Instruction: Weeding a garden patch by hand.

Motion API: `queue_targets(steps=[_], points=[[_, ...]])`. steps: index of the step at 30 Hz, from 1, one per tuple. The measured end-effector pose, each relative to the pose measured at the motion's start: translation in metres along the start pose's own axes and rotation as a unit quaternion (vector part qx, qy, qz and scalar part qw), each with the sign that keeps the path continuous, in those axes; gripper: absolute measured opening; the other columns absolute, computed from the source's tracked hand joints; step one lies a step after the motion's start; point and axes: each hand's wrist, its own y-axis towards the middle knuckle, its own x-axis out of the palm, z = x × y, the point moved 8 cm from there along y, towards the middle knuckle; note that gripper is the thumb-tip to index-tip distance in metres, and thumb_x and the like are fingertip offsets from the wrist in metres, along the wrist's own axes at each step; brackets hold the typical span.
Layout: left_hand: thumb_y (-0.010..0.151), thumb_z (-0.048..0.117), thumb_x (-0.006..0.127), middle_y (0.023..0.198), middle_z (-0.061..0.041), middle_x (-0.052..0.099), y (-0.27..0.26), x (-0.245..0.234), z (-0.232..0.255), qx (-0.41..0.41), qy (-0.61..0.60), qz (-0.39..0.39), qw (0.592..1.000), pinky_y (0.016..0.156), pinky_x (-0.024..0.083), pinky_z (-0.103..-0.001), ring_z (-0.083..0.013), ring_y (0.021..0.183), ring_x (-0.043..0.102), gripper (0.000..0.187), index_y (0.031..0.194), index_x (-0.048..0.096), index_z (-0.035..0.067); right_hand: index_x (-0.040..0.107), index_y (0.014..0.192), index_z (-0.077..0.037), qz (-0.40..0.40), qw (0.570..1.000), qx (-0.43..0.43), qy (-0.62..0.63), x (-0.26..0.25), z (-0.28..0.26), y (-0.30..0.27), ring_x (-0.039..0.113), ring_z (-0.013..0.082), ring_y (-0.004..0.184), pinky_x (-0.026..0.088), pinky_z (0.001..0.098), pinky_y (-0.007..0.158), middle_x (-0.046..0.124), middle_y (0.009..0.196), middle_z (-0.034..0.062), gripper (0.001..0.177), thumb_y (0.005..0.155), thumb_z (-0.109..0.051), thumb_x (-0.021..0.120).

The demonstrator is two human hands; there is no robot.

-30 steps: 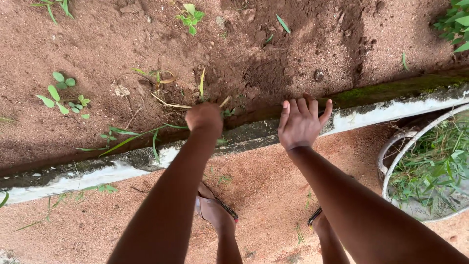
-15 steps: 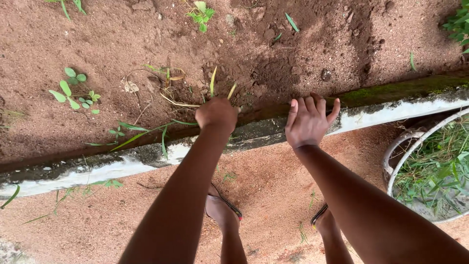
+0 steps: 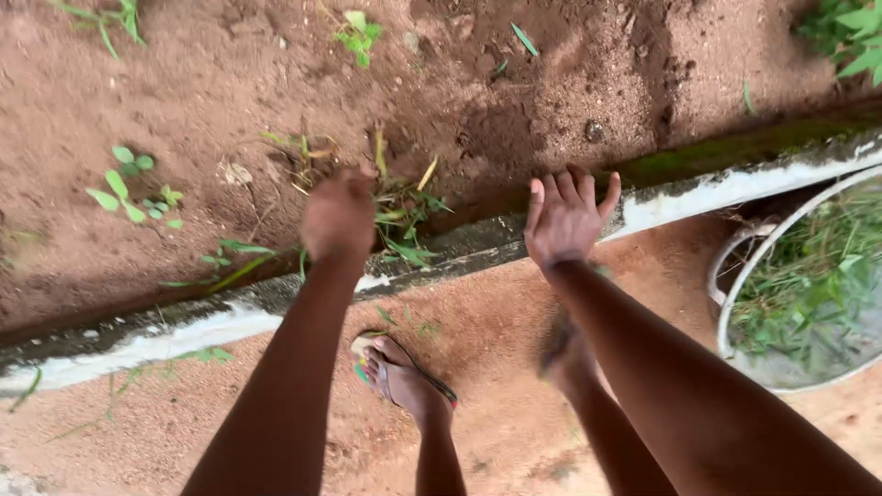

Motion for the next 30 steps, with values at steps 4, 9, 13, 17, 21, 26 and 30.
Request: queue_targets(steps=[4,9,13,17,21,26,30], points=[[0.108,0.063,0.046,0.077,-0.015,0.071,-0.042,-0.044,-0.062,-0.056,-0.053,0.173,0.982,0.058,0.055,-0.044,-0.0277,0.065,0.070,0.063,0.104,0.074,0.006,0.074,0.109,-0.013,0.003,0.999,-0.008,0.051,0.000,0.002,-0.002,0.059,0.0316,0.126,0.016,0.0654,0.122,0.072,0.118,0.0105,0.050,0.113,-0.036,0.030],[0.104,0.069,0.052,0.070,-0.014,0.067,-0.107,-0.029,-0.146,-0.218,-0.209,0.252,0.919,0.060,0.049,-0.046,-0.0269,0.063,0.062,0.070,0.092,0.076,0.004,0.074,0.126,-0.009,-0.048,0.999,0.019,0.012,0.018,0.012,-0.008,0.058,0.0372,0.125,0.016,0.0676,0.121,0.071,0.124,0.0134,0.050,0.118,-0.039,0.033],[0.102,0.067,0.052,0.065,-0.005,0.053,-0.147,0.030,-0.152,-0.353,-0.516,0.182,0.759,0.051,0.032,-0.037,-0.0173,0.057,0.041,0.069,0.094,0.071,0.001,0.069,0.123,-0.006,-0.036,0.997,-0.013,0.059,0.034,0.005,0.015,0.058,0.0404,0.126,0.024,0.0629,0.117,0.069,0.125,0.0188,0.050,0.112,-0.050,0.049],[0.100,0.063,0.052,0.073,0.000,0.062,-0.158,0.075,-0.127,-0.337,-0.561,0.155,0.740,0.056,0.039,-0.024,-0.0077,0.062,0.049,0.062,0.095,0.075,0.005,0.066,0.118,-0.004,-0.143,0.906,-0.036,0.397,0.002,-0.068,0.046,0.069,0.0312,0.108,0.053,0.0485,0.097,0.073,0.112,0.0153,0.043,0.100,-0.042,0.066],[0.099,0.059,0.047,0.074,0.002,0.068,-0.168,0.053,-0.078,-0.324,-0.559,0.134,0.751,0.055,0.044,-0.022,-0.0052,0.060,0.055,0.057,0.093,0.073,0.009,0.065,0.107,-0.005,-0.192,0.888,-0.154,0.388,0.027,-0.149,0.066,0.073,0.0230,0.088,0.062,0.0388,0.074,0.073,0.099,0.0127,0.036,0.101,-0.040,0.069],[0.109,0.042,0.061,0.065,0.000,0.038,-0.206,0.091,-0.044,-0.299,-0.731,0.190,0.584,0.047,0.020,-0.031,-0.0101,0.055,0.028,0.051,0.080,0.052,0.000,0.067,0.087,-0.005,-0.426,0.859,-0.176,0.224,0.057,-0.236,0.067,0.069,0.0224,0.069,0.060,0.0437,0.065,0.072,0.081,0.0121,0.049,0.087,-0.052,0.082],[0.101,0.044,0.057,0.063,0.003,0.047,-0.188,0.054,-0.058,-0.305,-0.671,0.211,0.641,0.050,0.029,-0.029,-0.0069,0.056,0.039,0.046,0.079,0.062,0.004,0.067,0.093,-0.004,-0.485,0.855,-0.137,0.124,0.076,-0.239,0.050,0.069,0.0266,0.076,0.060,0.0443,0.070,0.070,0.088,0.0162,0.049,0.078,-0.044,0.091]])
